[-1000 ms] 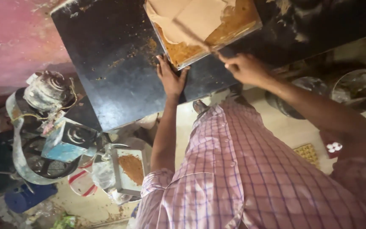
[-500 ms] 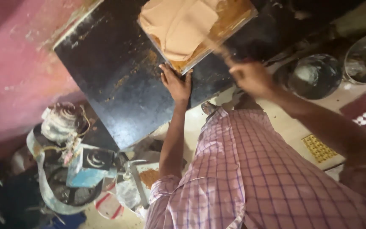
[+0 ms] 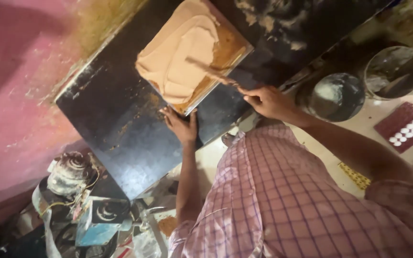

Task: The person spreads a layer of cream over a rectangular cake using a spatula before placing another cake layer on top. They then continue spreading more cream over the top and sides of the cake.

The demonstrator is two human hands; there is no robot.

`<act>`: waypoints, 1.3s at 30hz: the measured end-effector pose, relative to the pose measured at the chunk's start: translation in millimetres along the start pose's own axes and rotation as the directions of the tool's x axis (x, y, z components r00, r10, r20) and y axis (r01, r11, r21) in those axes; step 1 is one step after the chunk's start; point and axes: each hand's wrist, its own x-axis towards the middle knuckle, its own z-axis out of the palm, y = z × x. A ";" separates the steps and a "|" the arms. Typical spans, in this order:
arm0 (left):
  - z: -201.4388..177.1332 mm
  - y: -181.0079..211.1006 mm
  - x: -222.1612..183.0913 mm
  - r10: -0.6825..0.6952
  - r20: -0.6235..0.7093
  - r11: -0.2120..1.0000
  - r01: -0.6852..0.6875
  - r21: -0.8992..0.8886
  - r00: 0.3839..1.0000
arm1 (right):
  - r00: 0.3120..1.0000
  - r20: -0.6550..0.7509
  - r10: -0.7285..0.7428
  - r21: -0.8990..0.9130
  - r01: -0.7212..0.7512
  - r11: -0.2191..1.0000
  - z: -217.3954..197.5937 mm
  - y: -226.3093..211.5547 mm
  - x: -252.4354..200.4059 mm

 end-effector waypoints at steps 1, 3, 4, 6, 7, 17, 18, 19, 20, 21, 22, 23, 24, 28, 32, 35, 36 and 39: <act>1.5 -1.3 -1.0 0.016 -0.009 0.999 -0.016 0.037 1.000 | 0.983 -0.093 -0.157 0.105 0.167 0.980 -9.2 2.5 1.5; 4.2 -3.2 0.5 0.053 -0.024 0.993 -0.050 0.110 0.998 | 0.973 -0.172 -0.151 0.175 0.181 0.968 -34.1 18.2 7.5; 4.8 -3.1 1.3 0.062 -0.029 0.995 -0.059 0.076 0.998 | 0.989 -0.145 0.002 0.157 0.021 0.987 -52.5 33.6 16.6; 6.2 0.1 0.8 0.073 -0.044 0.997 -0.073 0.007 0.996 | 0.962 -0.272 0.029 0.072 -0.010 0.997 -90.2 75.9 37.4; 5.0 2.1 -0.6 0.060 -0.037 0.998 -0.059 0.013 0.998 | 0.908 -0.405 -0.105 -0.008 0.111 0.994 -111.0 103.1 44.3; 2.3 19.4 0.8 -0.041 -0.002 0.998 0.041 0.037 0.999 | 0.859 -0.467 -0.208 -0.557 -0.102 0.825 -226.0 333.0 115.7; 2.1 19.3 1.3 -0.046 0.001 0.998 0.046 0.034 0.999 | 0.877 -0.436 -0.203 -0.514 -0.058 0.856 -223.3 332.9 111.3; 2.1 19.3 1.1 -0.047 0.002 0.998 0.046 0.053 0.999 | 0.894 -0.403 -0.196 -0.470 -0.019 0.883 -222.9 327.7 100.7; 1.1 18.6 2.4 -0.047 0.004 0.996 0.046 0.071 0.999 | 0.918 -0.388 0.083 -0.101 -0.132 0.986 -224.9 302.3 88.4; 1.6 19.1 3.0 -0.050 0.003 0.995 0.050 0.087 0.999 | 0.906 -0.261 0.334 0.266 -0.265 0.927 -227.9 270.3 77.0; 1.6 19.3 4.2 -0.032 0.000 0.996 0.032 0.080 0.999 | 0.856 -0.046 0.516 0.571 -0.401 0.717 -227.3 234.3 66.0; 1.8 19.5 3.4 -0.018 -0.003 0.997 0.018 0.072 1.000 | 0.847 0.036 0.530 0.625 -0.433 0.650 -227.4 198.3 51.0; 0.8 19.6 2.4 -0.004 -0.006 0.998 0.004 0.065 1.000 | 0.860 0.057 0.507 0.644 -0.419 0.640 -223.3 162.6 28.0; 0.5 22.2 1.0 -0.049 0.014 0.997 0.049 0.061 0.999 | 0.910 0.131 0.393 0.641 -0.380 0.666 -197.4 71.6 -20.1; 0.3 19.0 3.9 -0.054 0.023 0.996 0.052 0.078 0.998 | 0.948 0.229 0.221 0.276 -0.281 0.919 -153.3 77.3 -4.7; -1.9 18.1 5.9 -0.057 0.032 0.994 0.054 0.090 0.998 | 0.965 -0.059 -0.257 -0.442 0.205 0.873 -114.0 88.0 13.5; -3.0 17.9 4.6 -0.061 0.035 0.994 0.058 0.091 0.998 | 0.953 -0.094 -0.290 -0.518 0.202 0.831 -105.3 89.1 18.5; -6.2 16.1 2.0 -0.012 0.019 0.999 0.011 0.040 1.000 | 0.894 -0.171 -0.415 -0.624 0.228 0.747 -83.6 80.8 39.4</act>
